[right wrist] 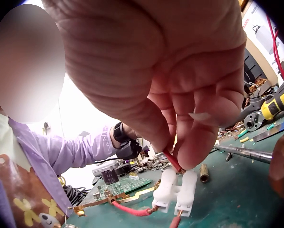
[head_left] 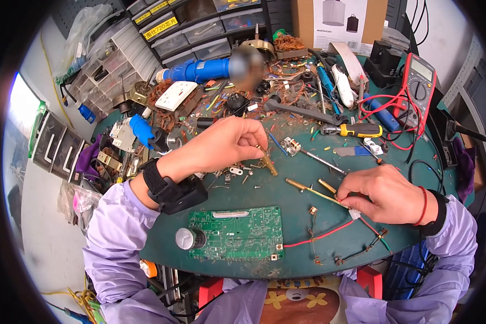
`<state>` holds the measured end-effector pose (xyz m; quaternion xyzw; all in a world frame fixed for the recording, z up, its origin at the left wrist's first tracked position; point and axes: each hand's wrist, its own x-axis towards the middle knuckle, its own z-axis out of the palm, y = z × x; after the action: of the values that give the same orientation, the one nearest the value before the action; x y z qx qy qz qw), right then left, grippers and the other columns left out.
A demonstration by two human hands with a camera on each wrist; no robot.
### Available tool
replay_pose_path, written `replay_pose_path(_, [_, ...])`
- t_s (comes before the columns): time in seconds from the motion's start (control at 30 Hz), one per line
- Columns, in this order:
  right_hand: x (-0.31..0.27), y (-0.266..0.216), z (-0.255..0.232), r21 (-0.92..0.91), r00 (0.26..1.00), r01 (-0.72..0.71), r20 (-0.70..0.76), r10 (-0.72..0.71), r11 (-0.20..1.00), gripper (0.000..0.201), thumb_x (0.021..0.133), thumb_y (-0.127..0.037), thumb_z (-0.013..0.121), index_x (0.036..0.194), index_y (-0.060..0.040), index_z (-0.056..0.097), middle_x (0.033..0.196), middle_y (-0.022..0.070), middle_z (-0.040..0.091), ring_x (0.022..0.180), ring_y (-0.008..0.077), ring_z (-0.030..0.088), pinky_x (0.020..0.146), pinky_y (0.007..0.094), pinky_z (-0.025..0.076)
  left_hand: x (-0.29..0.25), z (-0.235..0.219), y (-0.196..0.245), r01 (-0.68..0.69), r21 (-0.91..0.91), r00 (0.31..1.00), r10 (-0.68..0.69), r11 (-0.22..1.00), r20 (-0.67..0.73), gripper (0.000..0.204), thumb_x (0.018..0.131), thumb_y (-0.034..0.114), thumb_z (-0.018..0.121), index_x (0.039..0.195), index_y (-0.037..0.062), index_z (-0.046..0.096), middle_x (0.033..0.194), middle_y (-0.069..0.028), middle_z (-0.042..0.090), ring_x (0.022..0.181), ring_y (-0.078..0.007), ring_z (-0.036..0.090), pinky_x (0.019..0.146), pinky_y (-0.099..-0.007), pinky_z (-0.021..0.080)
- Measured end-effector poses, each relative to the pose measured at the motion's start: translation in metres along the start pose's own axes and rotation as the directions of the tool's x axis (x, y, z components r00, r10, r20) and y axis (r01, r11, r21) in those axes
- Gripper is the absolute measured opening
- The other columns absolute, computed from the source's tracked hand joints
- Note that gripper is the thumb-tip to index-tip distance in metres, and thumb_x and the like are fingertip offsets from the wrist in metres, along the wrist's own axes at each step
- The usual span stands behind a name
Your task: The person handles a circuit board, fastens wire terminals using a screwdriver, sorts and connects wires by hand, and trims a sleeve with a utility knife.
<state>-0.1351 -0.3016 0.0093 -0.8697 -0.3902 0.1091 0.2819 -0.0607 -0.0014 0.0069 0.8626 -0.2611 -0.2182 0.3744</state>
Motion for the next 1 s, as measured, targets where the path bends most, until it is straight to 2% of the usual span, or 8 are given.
replay_pose_path(0.07, [0.001,0.0,0.0,-0.02,1.0,0.007,0.016,-0.006,1.0,0.008,0.082,-0.01,0.062,0.088,-0.0048,0.061,0.083,0.0093,0.066,0.075,0.0316,0.063,0.063,0.0398,0.048,0.004,-0.001,-0.002,-0.011,-0.07,1.0,0.01,0.998,-0.018,0.01,0.087,0.004,0.065,0.094,0.0007,0.06,0.078,0.0016,0.061,0.074,-0.0039,0.056,0.066,-0.0219,0.046])
replay_pose_path(0.13, [0.001,0.0,0.0,-0.02,1.0,0.013,0.014,-0.013,1.0,0.008,0.082,-0.01,0.062,0.088,-0.0048,0.061,0.083,0.0094,0.065,0.075,0.0316,0.063,0.063,0.04,0.048,0.007,0.0,0.002,0.064,-0.156,0.998,-0.063,0.986,0.012,0.009,0.088,0.004,0.064,0.094,0.0006,0.06,0.078,0.0024,0.061,0.075,-0.0033,0.056,0.067,-0.0203,0.046])
replay_pose_path(0.37, [0.002,0.002,0.001,-0.026,1.0,0.021,0.016,-0.021,0.999,0.008,0.082,-0.011,0.062,0.087,-0.0049,0.061,0.081,0.0097,0.065,0.074,0.0317,0.062,0.062,0.0406,0.047,0.023,0.006,-0.012,0.12,-0.143,0.992,-0.115,0.982,0.042,0.007,0.088,0.004,0.064,0.093,0.0006,0.06,0.082,0.0006,0.064,0.074,-0.0034,0.057,0.065,-0.0199,0.045])
replay_pose_path(0.47, [0.003,0.003,0.001,-0.024,1.0,0.02,0.013,-0.02,1.0,0.008,0.082,-0.012,0.063,0.087,-0.0053,0.061,0.08,0.0095,0.065,0.073,0.0318,0.062,0.062,0.0408,0.047,0.025,0.005,-0.018,0.142,-0.039,0.99,-0.141,0.989,0.016,0.008,0.087,0.005,0.065,0.092,0.0,0.061,0.081,-0.0002,0.064,0.073,-0.0037,0.056,0.064,-0.02,0.045])
replay_pose_path(0.53, [0.003,0.005,0.002,-0.019,1.0,0.022,0.008,-0.022,1.0,0.008,0.082,-0.012,0.063,0.086,-0.0056,0.061,0.078,0.0096,0.064,0.072,0.0318,0.062,0.061,0.0409,0.047,0.025,0.007,-0.021,0.071,0.044,0.997,-0.071,0.996,-0.012,0.009,0.087,0.007,0.066,0.09,0.0004,0.061,0.079,0.0008,0.062,0.07,-0.0028,0.054,0.061,-0.0203,0.043])
replay_pose_path(0.73, [0.004,0.005,0.002,-0.003,1.0,-0.019,-0.011,0.019,1.0,0.007,0.081,-0.011,0.061,0.085,-0.006,0.063,0.074,0.0106,0.064,0.069,0.0317,0.062,0.059,0.0408,0.046,0.019,0.013,0.008,0.062,0.25,0.992,-0.031,0.966,-0.126,0.007,0.087,0.007,0.065,0.092,0.0023,0.063,0.073,0.0022,0.06,0.064,-0.0014,0.051,0.053,-0.0218,0.04])
replay_pose_path(0.87, [0.006,0.006,-0.001,0.041,0.998,-0.066,-0.016,0.067,0.997,0.008,0.08,-0.011,0.061,0.085,-0.0063,0.066,0.07,0.0112,0.064,0.066,0.0311,0.062,0.058,0.04,0.046,0.017,0.025,0.031,-0.048,0.011,0.997,0.049,0.999,-0.051,0.009,0.089,0.008,0.063,0.094,0.0005,0.064,0.077,0.0017,0.061,0.066,-0.0019,0.051,0.055,-0.0214,0.041])
replay_pose_path(1.0, [0.007,0.008,0.001,0.068,0.994,-0.106,-0.027,0.108,0.992,0.008,0.079,-0.011,0.061,0.083,-0.0071,0.066,0.066,0.0106,0.064,0.062,0.0286,0.063,0.057,0.0391,0.046,0.015,0.047,0.048,-0.131,0.05,0.991,0.129,0.99,0.043,0.011,0.09,0.008,0.061,0.097,-0.0008,0.062,0.082,-0.0032,0.065,0.072,-0.0073,0.056,0.064,-0.0256,0.045])
